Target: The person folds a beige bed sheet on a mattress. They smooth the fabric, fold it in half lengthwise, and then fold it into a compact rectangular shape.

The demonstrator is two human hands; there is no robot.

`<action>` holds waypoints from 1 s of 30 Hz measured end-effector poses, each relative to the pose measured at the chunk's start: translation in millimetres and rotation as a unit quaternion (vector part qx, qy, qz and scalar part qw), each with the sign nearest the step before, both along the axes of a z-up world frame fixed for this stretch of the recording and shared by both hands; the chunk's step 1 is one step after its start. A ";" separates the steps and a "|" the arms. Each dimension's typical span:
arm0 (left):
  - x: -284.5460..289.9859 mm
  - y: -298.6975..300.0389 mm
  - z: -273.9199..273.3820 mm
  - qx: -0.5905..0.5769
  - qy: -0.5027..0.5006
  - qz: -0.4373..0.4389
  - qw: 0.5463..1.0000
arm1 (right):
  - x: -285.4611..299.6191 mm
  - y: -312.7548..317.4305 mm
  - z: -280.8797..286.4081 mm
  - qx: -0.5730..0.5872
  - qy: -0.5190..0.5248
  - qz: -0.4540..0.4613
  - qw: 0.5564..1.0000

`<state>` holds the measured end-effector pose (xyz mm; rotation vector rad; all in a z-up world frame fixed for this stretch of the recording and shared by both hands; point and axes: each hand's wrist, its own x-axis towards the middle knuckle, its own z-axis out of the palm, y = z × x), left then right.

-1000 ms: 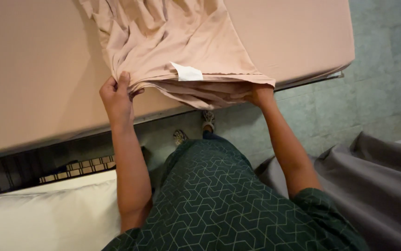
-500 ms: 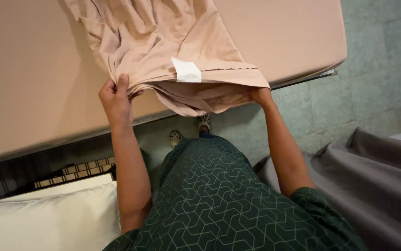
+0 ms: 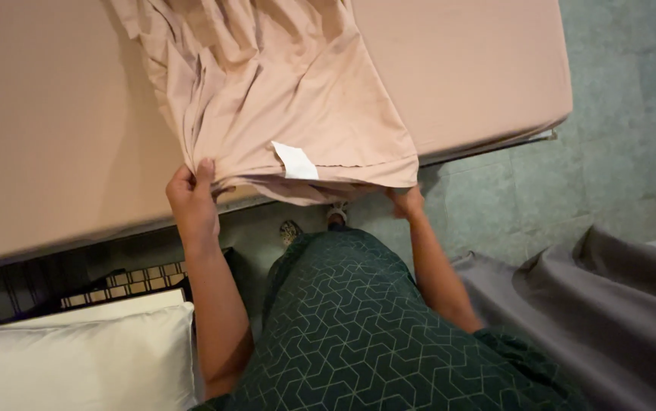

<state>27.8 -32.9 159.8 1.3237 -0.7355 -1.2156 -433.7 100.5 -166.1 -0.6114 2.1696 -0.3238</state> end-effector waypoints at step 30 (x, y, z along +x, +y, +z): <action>89.6 227.0 -308.4 0.337 -0.268 0.019 0.902 | -54.7 -77.2 30.5 -0.119 0.098 0.313 0.937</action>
